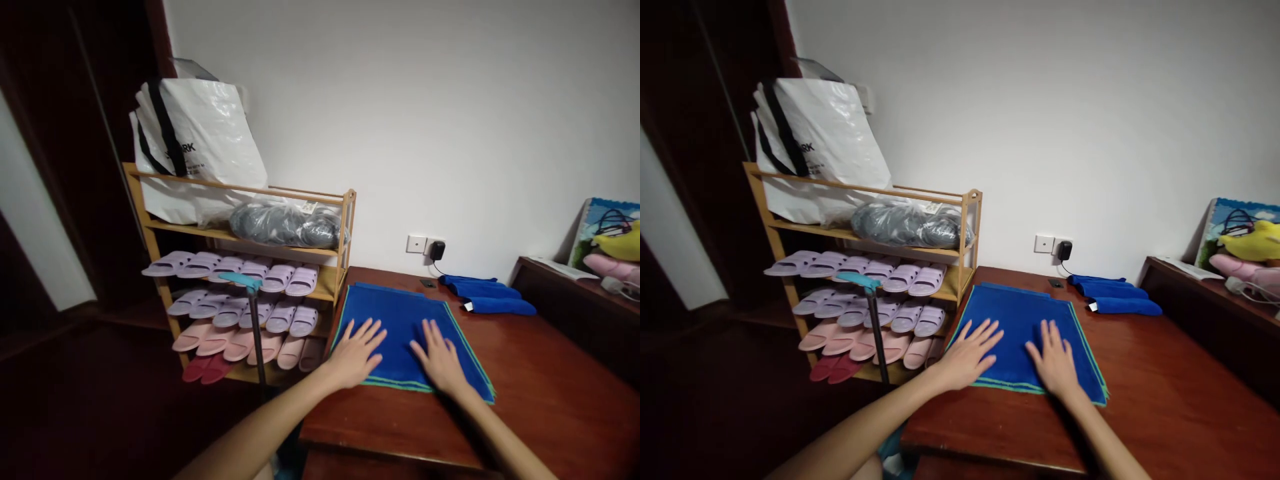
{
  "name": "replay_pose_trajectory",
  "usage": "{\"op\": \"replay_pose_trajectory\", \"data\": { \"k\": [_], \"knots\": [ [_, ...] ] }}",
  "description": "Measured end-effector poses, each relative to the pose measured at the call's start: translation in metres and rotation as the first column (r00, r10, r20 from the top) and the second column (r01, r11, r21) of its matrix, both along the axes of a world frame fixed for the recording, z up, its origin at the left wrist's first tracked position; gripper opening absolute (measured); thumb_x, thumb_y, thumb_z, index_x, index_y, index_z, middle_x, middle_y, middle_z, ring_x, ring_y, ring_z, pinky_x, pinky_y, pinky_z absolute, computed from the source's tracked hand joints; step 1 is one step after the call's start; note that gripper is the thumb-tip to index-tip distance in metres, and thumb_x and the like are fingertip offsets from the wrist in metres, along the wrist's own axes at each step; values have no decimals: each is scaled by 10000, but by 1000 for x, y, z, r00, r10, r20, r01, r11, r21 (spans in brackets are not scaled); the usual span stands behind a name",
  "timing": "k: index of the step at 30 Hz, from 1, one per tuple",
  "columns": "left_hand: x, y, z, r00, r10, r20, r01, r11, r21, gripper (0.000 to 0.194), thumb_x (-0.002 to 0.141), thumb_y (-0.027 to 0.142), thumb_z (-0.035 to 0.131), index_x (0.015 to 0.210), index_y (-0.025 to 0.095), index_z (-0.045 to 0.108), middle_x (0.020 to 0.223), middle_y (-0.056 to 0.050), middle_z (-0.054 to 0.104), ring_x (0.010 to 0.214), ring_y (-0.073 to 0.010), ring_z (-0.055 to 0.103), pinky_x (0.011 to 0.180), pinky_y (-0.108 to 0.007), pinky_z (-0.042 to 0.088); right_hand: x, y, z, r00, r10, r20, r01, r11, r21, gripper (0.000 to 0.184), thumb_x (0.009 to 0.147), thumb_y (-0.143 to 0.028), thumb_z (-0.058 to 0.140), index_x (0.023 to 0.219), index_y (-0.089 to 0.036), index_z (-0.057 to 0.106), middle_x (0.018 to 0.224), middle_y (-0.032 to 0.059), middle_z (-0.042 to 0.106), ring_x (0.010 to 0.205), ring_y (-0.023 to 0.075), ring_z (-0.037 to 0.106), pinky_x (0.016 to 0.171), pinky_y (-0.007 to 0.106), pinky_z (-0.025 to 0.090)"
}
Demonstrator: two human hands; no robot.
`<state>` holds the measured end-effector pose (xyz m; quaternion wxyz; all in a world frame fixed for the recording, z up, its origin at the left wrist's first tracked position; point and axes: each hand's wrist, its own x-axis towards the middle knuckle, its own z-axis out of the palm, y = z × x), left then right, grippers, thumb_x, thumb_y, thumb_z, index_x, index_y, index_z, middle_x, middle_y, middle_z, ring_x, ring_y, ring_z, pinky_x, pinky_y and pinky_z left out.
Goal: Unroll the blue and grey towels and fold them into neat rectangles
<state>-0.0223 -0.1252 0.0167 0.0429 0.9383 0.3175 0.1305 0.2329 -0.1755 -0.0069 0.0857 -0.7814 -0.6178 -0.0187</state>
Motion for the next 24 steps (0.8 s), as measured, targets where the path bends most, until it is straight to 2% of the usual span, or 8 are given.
{"op": "replay_pose_trajectory", "data": {
  "k": [2, 4, 9, 12, 16, 20, 24],
  "knots": [
    [-4, -12, -2, 997, -78, -19, 78, 997, -11, 546, 948, 520, 343, 1458, 344, 252, 1532, -20, 227, 1408, -237, 171, 1111, -529, 96, -19, -7, -6, 993, 121, 20, -120, 993, -21, 741, 854, -708, 125, 1477, -307, 151, 1549, 18, 108, 1426, 204, 68, 1125, 431, 154],
    [-5, -12, -3, 997, -66, -25, 66, 998, -21, 534, 949, 535, 335, 1445, 343, 285, 1524, -34, 251, 1402, -240, 195, 1104, -536, 118, -26, -5, -9, 986, 166, 28, -165, 986, -35, 729, 851, -714, 113, 1466, -331, 190, 1543, 21, 138, 1425, 220, 73, 1118, 447, 158],
    [4, 15, -2, 999, -36, -35, 36, 999, 0, 523, 954, 536, 324, 1438, 338, 303, 1521, -37, 262, 1397, -233, 211, 1101, -525, 140, -16, 27, -3, 984, 177, 33, -176, 984, -37, 721, 868, -691, 127, 1464, -297, 221, 1537, 62, 161, 1420, 238, 108, 1105, 457, 175],
    [9, 25, 1, 998, -33, -61, 33, 999, -1, 523, 957, 537, 316, 1440, 337, 297, 1520, -31, 265, 1398, -232, 211, 1100, -529, 145, -13, 37, 1, 983, 180, 39, -179, 983, -28, 710, 882, -668, 141, 1465, -273, 230, 1532, 78, 182, 1419, 239, 116, 1102, 459, 178],
    [6, 11, -1, 996, 38, -79, -39, 999, -9, 529, 967, 515, 299, 1449, 297, 295, 1527, -50, 240, 1405, -247, 182, 1102, -543, 132, -14, 20, -3, 983, 179, 43, -178, 984, -22, 660, 906, -619, 168, 1471, -280, 203, 1543, 69, 148, 1423, 223, 89, 1111, 445, 161],
    [-3, -10, -9, 996, 80, -49, -82, 996, -30, 597, 952, 560, 285, 1478, 287, 216, 1544, -45, 173, 1415, -288, 112, 1093, -589, 87, -13, -7, -14, 991, 132, 29, -130, 990, -44, 614, 915, -582, 167, 1468, -318, 195, 1546, 64, 136, 1419, 299, 62, 1070, 568, 173],
    [-6, -1, -9, 997, 52, -51, -55, 996, -75, 590, 951, 566, 279, 1479, 316, 196, 1545, -18, 174, 1419, -269, 96, 1106, -565, 66, -8, -2, -19, 994, 108, 10, -107, 990, -91, 604, 905, -602, 148, 1465, -378, 135, 1559, 13, 48, 1423, 286, -7, 1062, 611, 147]
  ]
}}
